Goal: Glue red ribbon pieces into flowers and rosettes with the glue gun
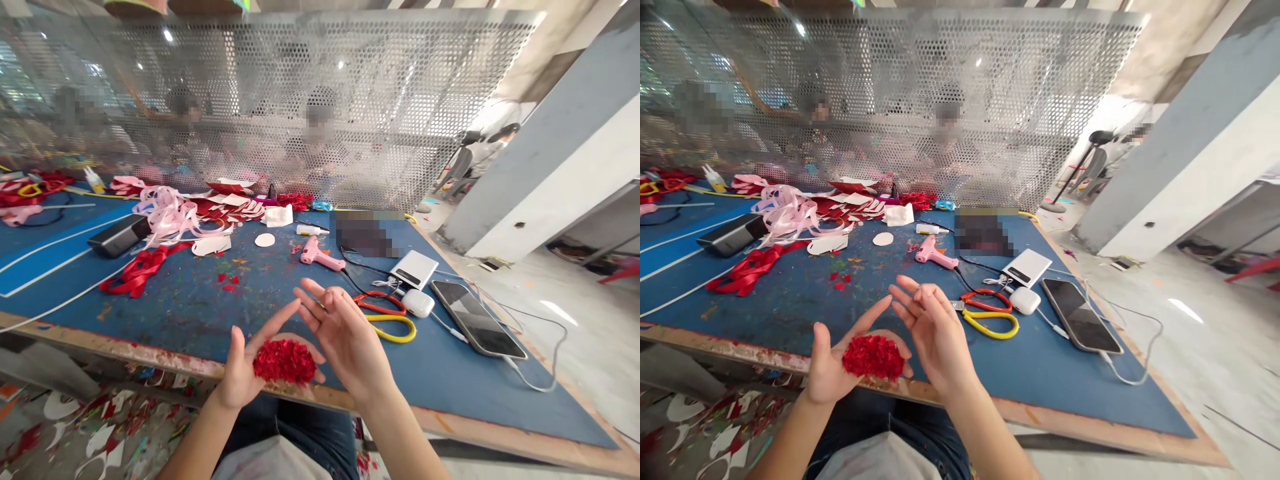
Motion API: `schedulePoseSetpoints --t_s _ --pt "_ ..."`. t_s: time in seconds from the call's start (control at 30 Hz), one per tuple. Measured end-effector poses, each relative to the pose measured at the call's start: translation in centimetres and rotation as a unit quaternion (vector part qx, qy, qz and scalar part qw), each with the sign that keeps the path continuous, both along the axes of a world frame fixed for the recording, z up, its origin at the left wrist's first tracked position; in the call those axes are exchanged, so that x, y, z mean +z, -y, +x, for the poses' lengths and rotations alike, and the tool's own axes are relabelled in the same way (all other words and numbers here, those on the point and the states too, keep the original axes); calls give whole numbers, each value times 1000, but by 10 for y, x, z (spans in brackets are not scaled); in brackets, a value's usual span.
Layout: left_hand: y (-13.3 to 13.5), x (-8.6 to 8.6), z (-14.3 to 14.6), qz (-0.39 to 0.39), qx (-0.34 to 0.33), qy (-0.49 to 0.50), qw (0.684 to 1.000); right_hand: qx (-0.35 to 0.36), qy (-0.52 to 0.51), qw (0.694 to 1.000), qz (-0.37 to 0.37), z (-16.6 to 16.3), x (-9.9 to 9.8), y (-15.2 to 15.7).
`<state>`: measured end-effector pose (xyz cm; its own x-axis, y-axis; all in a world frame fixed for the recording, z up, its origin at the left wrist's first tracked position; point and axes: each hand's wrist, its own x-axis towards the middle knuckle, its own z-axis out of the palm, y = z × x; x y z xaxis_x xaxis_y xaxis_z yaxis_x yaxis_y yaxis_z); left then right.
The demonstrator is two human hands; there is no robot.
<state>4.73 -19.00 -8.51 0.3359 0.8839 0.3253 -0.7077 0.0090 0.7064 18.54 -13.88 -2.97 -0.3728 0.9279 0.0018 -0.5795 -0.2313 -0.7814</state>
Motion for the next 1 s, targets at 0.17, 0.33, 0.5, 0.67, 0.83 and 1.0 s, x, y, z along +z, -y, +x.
schedulePoseSetpoints --t_s 0.17,0.33,0.5,0.67,0.83,1.0 --pt "0 0 -1 1 -21 7 1000 16 -83 995 -47 4 6 -8" --pt "1 1 -2 -22 -13 23 999 4 -35 999 -23 9 6 -7" --pt "1 1 -3 -25 -22 31 999 -43 111 990 74 14 -3 4" --pt "0 4 -4 -70 -11 66 995 -96 163 973 135 18 -12 9" --pt "-1 5 -3 -113 11 116 987 -182 229 924 246 18 -16 7" --pt "-4 2 -7 -133 -1 150 980 -260 275 879 291 17 -14 12"
